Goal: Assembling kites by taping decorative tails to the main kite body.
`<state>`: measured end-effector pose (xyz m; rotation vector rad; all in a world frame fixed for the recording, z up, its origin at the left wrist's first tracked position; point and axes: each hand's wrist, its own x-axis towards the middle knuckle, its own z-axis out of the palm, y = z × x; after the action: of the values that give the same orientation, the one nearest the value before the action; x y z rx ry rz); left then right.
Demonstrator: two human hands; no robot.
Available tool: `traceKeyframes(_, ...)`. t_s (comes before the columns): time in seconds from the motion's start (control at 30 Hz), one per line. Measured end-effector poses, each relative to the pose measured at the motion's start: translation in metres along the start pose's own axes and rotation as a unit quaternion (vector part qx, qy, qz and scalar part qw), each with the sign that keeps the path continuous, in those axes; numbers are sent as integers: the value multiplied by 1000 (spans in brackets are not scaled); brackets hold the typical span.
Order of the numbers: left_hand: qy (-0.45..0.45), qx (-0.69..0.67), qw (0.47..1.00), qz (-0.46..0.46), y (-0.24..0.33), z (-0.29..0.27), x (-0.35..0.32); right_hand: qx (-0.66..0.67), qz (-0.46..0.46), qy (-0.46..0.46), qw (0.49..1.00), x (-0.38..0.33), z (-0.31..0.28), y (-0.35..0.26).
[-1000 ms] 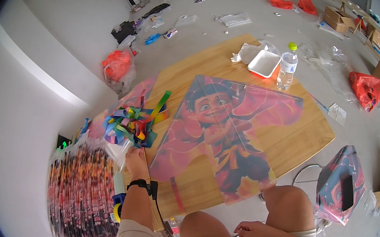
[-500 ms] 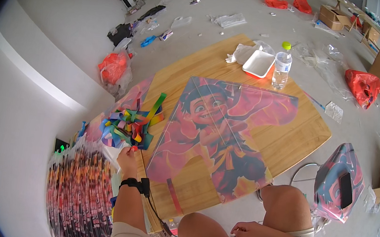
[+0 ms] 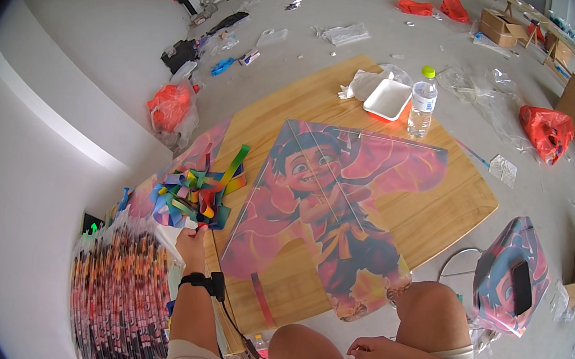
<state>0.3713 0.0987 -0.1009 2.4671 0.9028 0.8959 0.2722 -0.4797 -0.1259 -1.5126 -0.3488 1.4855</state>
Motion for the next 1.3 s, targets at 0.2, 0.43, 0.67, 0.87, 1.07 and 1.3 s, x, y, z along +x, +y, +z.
traceKeyframes(0.2,4,-154,981,-120,15,-10,9,-12,-7,17,1000,1,0,2)
traceKeyframes(0.43,-39,-307,934,-180,13,-51,32,-19,-17,23,999,11,6,21)
traceKeyframes(0.67,3,-264,951,-163,22,-110,46,-41,-14,36,998,10,10,23)
traceKeyframes(0.87,97,-254,958,-94,45,-177,58,-66,-15,47,997,9,13,27)
traceKeyframes(1.07,192,-270,943,19,57,-271,51,-88,-24,53,994,17,19,42)
traceKeyframes(1.3,106,-357,915,153,200,-387,-53,-126,-38,62,989,5,33,39)
